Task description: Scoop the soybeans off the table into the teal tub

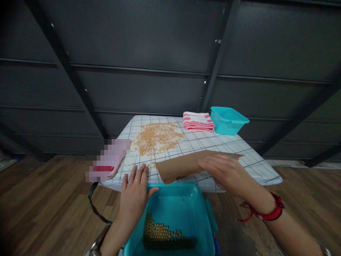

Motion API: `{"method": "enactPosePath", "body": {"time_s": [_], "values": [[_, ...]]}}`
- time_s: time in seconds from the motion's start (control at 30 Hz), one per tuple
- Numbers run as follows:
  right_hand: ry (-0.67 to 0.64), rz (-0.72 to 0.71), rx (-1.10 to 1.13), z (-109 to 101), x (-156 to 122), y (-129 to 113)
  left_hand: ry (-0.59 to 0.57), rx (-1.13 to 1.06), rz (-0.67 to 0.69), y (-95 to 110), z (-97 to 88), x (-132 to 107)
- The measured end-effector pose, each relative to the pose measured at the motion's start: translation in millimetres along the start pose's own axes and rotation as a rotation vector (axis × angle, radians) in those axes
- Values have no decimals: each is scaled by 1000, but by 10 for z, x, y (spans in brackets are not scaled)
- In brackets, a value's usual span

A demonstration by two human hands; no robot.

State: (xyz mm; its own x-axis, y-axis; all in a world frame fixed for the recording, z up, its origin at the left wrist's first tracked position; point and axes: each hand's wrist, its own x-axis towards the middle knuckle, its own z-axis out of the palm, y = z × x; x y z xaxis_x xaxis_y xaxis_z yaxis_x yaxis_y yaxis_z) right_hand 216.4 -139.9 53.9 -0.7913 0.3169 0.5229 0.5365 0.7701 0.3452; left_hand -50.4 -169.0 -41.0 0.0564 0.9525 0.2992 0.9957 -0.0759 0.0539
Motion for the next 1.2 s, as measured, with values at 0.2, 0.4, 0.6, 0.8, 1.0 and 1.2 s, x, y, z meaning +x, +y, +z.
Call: {"method": "enactPosePath", "body": {"time_s": [0.2,0.4,0.6,0.8,1.0,1.2], "values": [[23,-1,-20,-151,-72,-96,-21,-9,-2,6,-8,2],[15,3,-1,-269,-99,-186,-26,-15,-19,19,-19,0],[-5,82,-8,-221,-154,-110,-13,24,5,16,-4,-5],[21,30,-35,-105,-7,-80,1,33,24,0,29,-2],[-9,8,-55,-213,41,-164,-15,3,5,-4,26,1],[-34,-3,-69,-309,-149,-175,-28,-3,6,15,-20,4]]}}
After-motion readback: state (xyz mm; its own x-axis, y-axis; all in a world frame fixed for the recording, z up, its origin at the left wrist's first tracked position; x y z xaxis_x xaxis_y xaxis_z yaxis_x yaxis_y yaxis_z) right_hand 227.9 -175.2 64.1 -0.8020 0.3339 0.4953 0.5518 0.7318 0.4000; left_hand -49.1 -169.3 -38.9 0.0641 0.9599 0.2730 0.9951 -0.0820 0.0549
